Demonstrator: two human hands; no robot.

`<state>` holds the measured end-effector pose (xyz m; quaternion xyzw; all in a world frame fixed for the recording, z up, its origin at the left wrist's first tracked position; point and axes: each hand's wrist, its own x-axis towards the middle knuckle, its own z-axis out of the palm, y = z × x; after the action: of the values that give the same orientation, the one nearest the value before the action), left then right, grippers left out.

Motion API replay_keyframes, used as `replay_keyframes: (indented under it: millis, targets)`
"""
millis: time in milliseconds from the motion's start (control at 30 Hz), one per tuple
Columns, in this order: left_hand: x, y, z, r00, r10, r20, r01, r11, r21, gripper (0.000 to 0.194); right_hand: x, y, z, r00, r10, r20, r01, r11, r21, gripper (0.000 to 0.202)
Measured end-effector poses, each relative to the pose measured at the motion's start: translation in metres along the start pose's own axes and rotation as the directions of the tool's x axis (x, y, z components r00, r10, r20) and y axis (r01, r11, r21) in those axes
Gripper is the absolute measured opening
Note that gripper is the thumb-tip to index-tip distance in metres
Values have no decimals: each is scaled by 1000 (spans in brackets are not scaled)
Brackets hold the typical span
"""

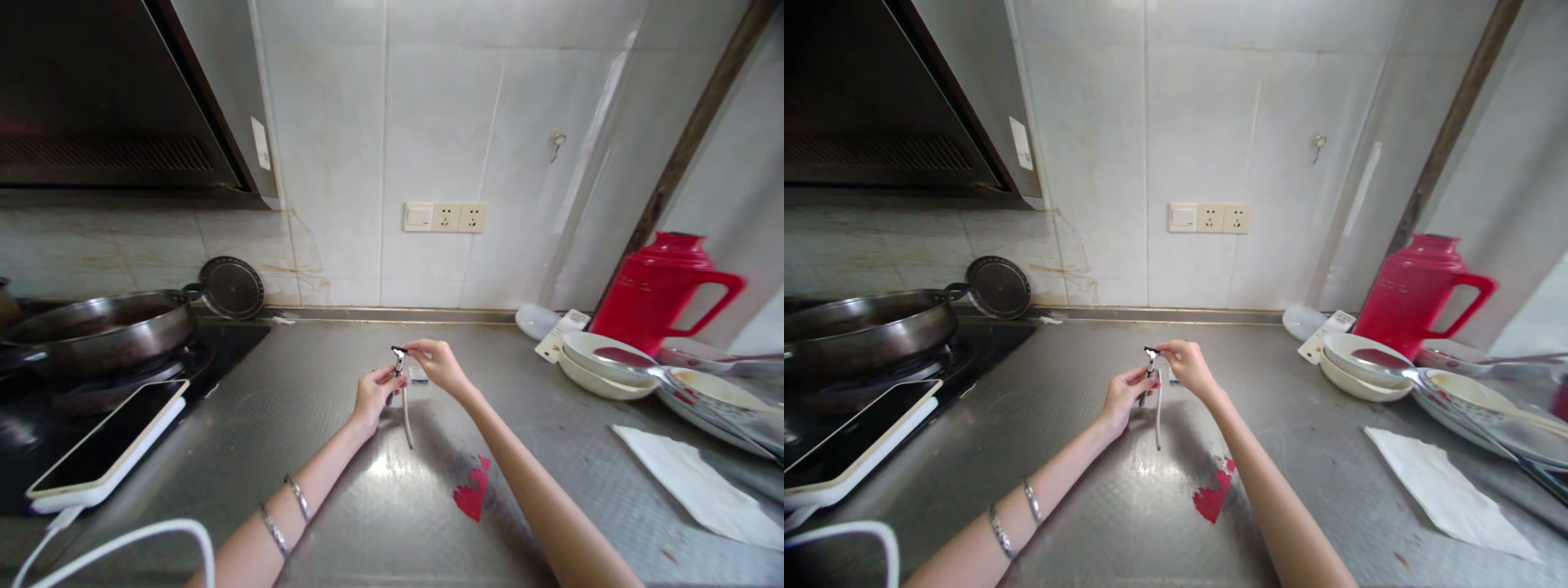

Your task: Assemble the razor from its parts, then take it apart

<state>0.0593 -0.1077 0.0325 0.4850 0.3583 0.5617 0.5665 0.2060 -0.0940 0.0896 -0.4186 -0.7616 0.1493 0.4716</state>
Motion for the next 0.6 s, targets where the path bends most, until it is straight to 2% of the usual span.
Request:
replay_keyframes:
  millis: [433, 600]
  targets:
    - [-3, 2, 4, 999, -15, -46, 14, 1000, -21, 28, -1, -5, -3, 999, -28, 43, 30, 998, -63, 24]
    - [-3, 2, 5, 998, -37, -56, 35, 999, -27, 31, -1, -3, -5, 998, -22, 63, 25, 999, -43, 23]
